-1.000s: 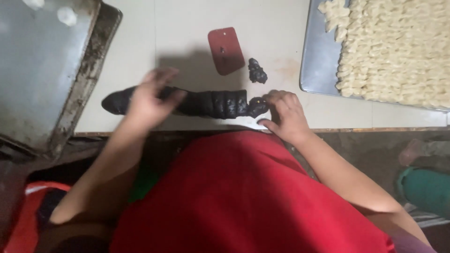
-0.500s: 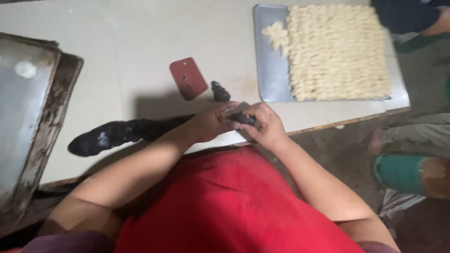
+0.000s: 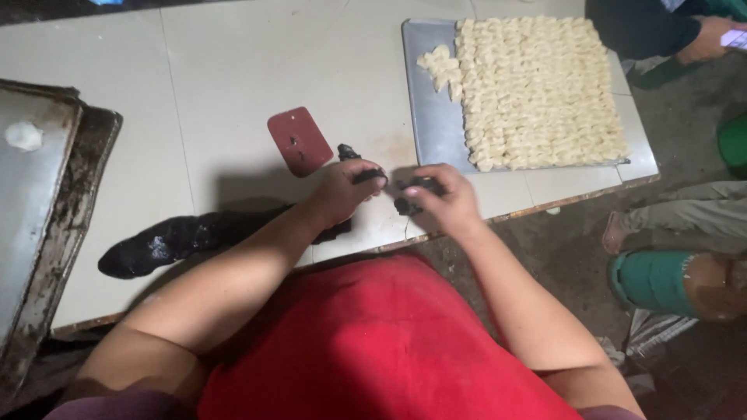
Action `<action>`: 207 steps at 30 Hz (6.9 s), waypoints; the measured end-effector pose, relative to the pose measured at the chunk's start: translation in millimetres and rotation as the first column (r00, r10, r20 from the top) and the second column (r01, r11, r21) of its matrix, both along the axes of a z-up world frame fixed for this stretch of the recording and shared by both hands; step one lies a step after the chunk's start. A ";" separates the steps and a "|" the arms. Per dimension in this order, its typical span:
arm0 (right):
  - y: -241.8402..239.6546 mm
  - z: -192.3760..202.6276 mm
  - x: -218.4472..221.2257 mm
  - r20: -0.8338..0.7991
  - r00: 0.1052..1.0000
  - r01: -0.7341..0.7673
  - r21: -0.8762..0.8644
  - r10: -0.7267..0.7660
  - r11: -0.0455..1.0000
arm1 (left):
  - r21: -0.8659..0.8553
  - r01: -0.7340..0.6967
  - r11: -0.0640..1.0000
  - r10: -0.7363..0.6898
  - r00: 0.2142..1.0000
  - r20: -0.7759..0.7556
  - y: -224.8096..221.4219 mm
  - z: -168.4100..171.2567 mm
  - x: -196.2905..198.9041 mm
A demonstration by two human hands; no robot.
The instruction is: Rolling a long piece of dark dough and pinching off small portions to place on a baking tray.
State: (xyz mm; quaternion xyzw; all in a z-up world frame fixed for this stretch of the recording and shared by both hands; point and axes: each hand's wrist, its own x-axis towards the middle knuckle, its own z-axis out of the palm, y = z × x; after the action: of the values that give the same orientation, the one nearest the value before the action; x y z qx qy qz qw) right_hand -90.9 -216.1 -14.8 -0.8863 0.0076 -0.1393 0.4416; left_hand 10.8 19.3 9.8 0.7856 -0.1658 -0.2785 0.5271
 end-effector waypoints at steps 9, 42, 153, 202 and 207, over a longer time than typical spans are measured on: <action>-26.2 -37.7 -28.6 0.006 0.979 0.167 -0.600 -0.205 0.782 | 0.444 0.132 0.886 -0.375 0.767 0.521 -16.0 8.6 -12.3; -46.3 -56.2 -63.7 -0.021 0.986 0.143 -0.429 -0.168 0.892 | -0.325 -0.198 0.925 0.049 0.909 -0.414 -6.2 31.1 -10.9; -45.2 11.9 -110.1 -0.345 0.938 0.345 0.938 -0.032 0.019 | 0.172 0.285 0.943 -0.333 0.820 0.465 -83.4 -11.9 38.5; -11.3 25.5 -120.1 -0.320 0.871 0.458 0.251 -0.373 0.853 | 0.762 0.275 0.587 -0.737 0.572 0.361 -139.0 -90.7 -7.3; -7.4 -14.0 -77.7 -0.224 0.949 0.127 -0.375 -0.223 0.918 | 0.627 0.266 0.733 -0.514 0.820 0.253 -137.3 -115.3 3.2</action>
State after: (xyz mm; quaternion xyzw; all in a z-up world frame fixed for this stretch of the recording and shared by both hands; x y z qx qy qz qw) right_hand -168.6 -223.5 -28.8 -0.9577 0.1205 -0.0593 0.2545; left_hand 14.0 -118.0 -105.5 0.8910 -0.3472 -0.2504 0.1510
